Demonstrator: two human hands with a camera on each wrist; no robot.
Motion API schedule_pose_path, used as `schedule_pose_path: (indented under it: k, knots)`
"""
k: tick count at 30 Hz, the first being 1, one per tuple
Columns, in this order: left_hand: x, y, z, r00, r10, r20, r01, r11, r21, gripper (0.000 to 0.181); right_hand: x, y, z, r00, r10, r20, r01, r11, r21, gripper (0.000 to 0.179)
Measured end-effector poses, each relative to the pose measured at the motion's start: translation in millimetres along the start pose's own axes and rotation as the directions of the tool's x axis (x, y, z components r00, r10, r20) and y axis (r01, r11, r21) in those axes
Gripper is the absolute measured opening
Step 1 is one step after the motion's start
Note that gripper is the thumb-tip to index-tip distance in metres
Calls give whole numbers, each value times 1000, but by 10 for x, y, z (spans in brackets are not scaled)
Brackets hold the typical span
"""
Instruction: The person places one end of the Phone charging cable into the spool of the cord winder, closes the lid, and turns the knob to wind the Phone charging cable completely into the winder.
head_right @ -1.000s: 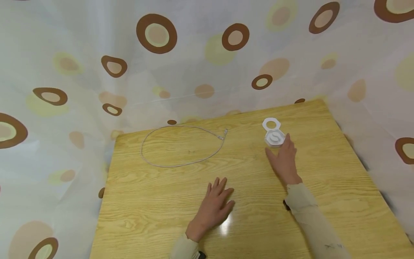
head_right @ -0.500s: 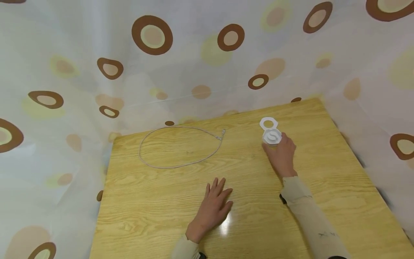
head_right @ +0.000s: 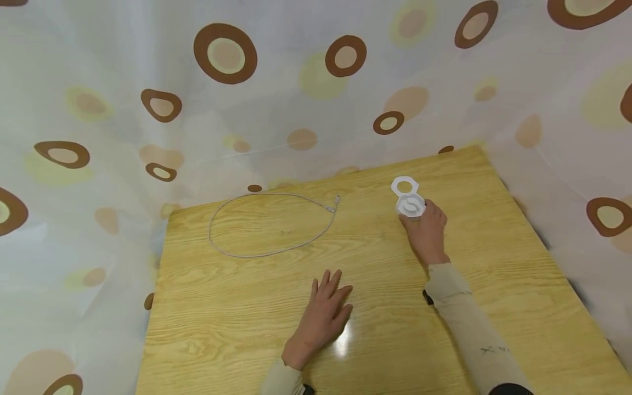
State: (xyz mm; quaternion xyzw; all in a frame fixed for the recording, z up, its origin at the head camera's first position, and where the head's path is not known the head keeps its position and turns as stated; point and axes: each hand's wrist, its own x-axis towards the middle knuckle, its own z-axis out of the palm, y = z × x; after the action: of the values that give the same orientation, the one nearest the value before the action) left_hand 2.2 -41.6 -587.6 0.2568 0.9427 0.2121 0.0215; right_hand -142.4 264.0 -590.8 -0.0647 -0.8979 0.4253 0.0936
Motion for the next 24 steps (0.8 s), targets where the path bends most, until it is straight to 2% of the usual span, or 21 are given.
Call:
schedule_pose_path:
  k: [7, 10, 17, 24]
  knots:
    - [4, 18, 8, 1000, -10, 10, 10, 999, -33, 41, -12, 31, -16, 999, 29, 30, -30, 999, 20, 75]
    - [28, 10, 0, 1000, 4, 0, -4, 999, -36, 42, -33, 20, -13, 998, 47, 36, -48, 998, 30, 76]
    - [218, -19, -56, 998, 65, -26, -66, 997, -29, 41, -69, -17, -16, 999, 46, 24, -47, 998, 41, 66]
    - [401, 57, -133, 993, 115, -15, -116, 990, -87, 45, -103, -67, -53, 998, 37, 50, -38, 999, 37, 65]
